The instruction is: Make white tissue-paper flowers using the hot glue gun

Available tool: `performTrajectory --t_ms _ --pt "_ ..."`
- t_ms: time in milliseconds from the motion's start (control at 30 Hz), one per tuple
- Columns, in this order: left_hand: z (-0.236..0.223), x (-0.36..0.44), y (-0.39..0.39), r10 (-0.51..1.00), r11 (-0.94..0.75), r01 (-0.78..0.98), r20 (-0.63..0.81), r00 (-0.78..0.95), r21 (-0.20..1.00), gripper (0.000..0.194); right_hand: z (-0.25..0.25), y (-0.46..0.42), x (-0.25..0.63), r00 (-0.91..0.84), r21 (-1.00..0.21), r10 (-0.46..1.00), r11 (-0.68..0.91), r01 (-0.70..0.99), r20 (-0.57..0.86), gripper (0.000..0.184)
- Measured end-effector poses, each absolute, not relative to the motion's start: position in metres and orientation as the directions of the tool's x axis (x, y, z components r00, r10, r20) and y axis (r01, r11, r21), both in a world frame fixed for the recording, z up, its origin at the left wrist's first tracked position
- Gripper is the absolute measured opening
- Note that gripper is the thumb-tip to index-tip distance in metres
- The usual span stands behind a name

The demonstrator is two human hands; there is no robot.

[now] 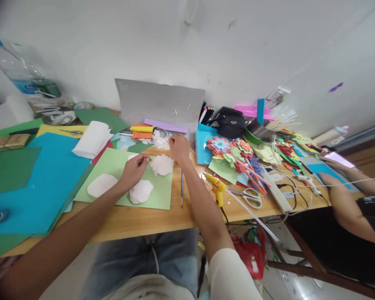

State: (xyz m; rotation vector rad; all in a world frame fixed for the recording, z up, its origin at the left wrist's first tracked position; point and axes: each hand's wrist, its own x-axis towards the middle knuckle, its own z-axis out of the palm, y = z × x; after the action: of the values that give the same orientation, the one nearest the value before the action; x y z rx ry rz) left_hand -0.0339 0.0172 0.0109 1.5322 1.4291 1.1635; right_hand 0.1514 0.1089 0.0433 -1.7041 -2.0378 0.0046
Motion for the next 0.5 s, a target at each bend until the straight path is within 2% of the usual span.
performTrajectory --t_ms 100,167,267,367,500 --pt "0.018 -0.033 0.016 1.000 -0.014 0.113 0.015 -0.007 0.993 0.032 0.046 0.089 0.148 -0.188 -0.308 0.826 0.396 0.865 0.532 0.026" --pt "0.026 -0.032 0.014 0.995 0.088 -0.094 -0.083 0.056 0.992 0.042 0.044 0.067 0.144 -0.275 -0.193 0.729 0.487 0.852 0.628 0.026" --pt "0.033 -0.028 0.009 0.981 0.171 -0.312 -0.132 0.141 0.934 0.047 0.034 0.036 0.141 -0.413 0.024 0.590 0.554 0.832 0.693 0.025" --pt "0.033 -0.024 0.006 0.971 0.216 -0.360 -0.158 0.182 0.908 0.041 0.026 0.018 0.142 -0.523 0.131 0.528 0.609 0.782 0.669 0.022" --pt "0.027 -0.021 0.004 0.969 0.236 -0.349 -0.193 0.153 0.907 0.039 0.019 0.008 0.148 -0.553 0.050 0.573 0.666 0.745 0.605 0.022"
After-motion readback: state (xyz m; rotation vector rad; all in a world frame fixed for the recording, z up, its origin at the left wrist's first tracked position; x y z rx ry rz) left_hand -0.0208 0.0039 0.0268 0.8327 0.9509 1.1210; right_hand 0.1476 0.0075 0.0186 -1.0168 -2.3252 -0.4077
